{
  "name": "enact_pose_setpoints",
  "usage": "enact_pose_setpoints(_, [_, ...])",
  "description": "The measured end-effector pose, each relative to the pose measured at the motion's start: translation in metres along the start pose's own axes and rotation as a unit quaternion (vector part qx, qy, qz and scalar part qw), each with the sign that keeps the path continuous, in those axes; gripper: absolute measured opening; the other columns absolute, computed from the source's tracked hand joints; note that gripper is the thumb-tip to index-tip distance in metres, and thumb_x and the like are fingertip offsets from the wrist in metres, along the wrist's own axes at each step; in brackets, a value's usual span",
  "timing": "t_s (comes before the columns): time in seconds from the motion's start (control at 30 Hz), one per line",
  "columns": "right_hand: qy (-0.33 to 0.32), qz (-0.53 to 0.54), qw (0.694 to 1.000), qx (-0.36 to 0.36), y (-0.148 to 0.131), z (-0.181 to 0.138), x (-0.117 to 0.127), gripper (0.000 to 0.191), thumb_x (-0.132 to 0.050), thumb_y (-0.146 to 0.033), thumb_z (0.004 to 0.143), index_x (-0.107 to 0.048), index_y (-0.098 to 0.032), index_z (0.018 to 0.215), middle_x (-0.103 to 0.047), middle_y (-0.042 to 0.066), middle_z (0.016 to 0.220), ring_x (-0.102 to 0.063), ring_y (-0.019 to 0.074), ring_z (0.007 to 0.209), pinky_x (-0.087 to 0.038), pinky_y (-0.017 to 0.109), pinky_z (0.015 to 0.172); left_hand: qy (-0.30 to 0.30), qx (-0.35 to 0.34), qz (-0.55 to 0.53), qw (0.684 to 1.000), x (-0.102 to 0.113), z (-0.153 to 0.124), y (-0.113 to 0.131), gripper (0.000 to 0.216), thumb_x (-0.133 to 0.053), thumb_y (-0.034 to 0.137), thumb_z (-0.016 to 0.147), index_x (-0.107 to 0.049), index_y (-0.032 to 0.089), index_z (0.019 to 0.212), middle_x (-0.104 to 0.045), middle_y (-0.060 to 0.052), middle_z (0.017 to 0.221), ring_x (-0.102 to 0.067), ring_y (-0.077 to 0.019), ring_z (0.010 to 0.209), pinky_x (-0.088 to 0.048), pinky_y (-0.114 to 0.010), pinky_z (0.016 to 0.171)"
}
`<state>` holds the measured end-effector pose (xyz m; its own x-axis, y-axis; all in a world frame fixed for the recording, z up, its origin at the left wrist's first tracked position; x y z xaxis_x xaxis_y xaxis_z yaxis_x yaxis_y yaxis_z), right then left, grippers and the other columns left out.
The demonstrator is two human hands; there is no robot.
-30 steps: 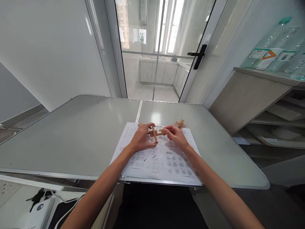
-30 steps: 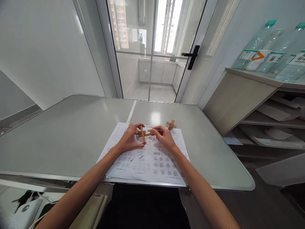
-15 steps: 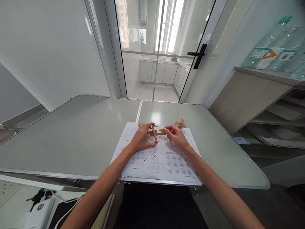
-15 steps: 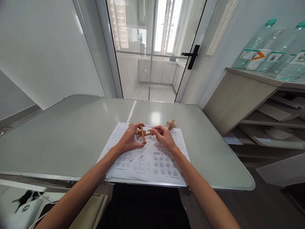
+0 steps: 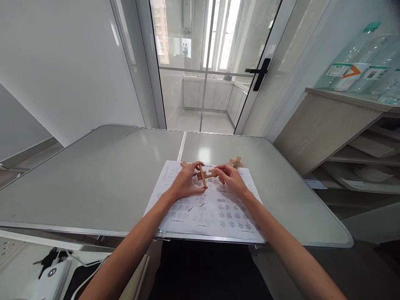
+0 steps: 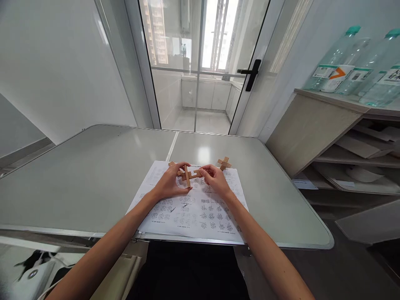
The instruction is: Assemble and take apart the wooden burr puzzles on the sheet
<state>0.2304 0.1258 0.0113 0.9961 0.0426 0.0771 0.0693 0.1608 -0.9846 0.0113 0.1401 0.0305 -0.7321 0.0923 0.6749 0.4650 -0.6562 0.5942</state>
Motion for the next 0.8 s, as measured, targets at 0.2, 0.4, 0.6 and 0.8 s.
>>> enact_pose_setpoints(0.2, [0.004, -0.001, 1.000, 0.004, 0.0015, 0.0008, 0.0002, 0.049, -0.075, -0.065, 0.085, -0.069, -0.019, 0.097, -0.067, 0.002, 0.075, -0.047, 0.0118, 0.055, -0.038, 0.028, 0.052, 0.019, 0.002, 0.017, 1.000, -0.0015, 0.0005, -0.0024, 0.076, -0.088, 0.029, 0.065, -0.054, 0.028, 0.133, -0.066, -0.005, 0.115, -0.062, -0.0289, 0.111, -0.056, -0.044, 0.092])
enact_pose_setpoints(0.4, [-0.004, -0.002, 1.000, 0.005, 0.0026, 0.0011, 0.0001, 0.048, -0.073, -0.065, 0.086, -0.068, -0.018, 0.098, -0.067, 0.001, 0.075, -0.046, 0.0116, 0.055, -0.038, 0.029, 0.053, 0.001, 0.000, 0.006, 1.000, 0.0006, 0.0002, -0.0007, 0.077, -0.086, 0.028, 0.064, -0.053, 0.029, 0.133, -0.065, -0.005, 0.116, -0.061, -0.0292, 0.111, -0.056, -0.043, 0.092])
enact_pose_setpoints(0.6, [0.008, -0.007, 1.000, 0.001, -0.0004, 0.0014, 0.0005, 0.051, -0.074, -0.067, 0.083, -0.068, -0.018, 0.096, -0.065, 0.001, 0.072, -0.045, 0.0119, 0.055, -0.038, 0.029, 0.053, 0.007, 0.003, 0.013, 1.000, 0.0009, 0.0004, -0.0025, 0.077, -0.086, 0.027, 0.065, -0.053, 0.027, 0.134, -0.065, -0.006, 0.116, -0.059, -0.0295, 0.112, -0.055, -0.042, 0.092])
enact_pose_setpoints(0.8, [0.010, -0.005, 1.000, -0.011, -0.0040, -0.0005, 0.0000, 0.052, -0.075, -0.066, 0.083, -0.069, -0.017, 0.098, -0.064, 0.001, 0.074, -0.045, 0.0113, 0.055, -0.037, 0.028, 0.053, 0.010, 0.007, 0.016, 1.000, 0.0003, 0.0007, -0.0051, 0.079, -0.085, 0.027, 0.064, -0.051, 0.026, 0.135, -0.065, -0.007, 0.117, -0.058, -0.0301, 0.113, -0.055, -0.042, 0.091])
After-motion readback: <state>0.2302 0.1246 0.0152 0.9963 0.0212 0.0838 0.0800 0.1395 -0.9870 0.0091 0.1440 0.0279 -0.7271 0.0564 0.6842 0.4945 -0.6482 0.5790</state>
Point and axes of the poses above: each hand's wrist, its own z-axis towards the middle knuckle, its own x-axis out of the back of the hand, y = z × x, the point moved 2 cm from there along z, towards the middle knuckle
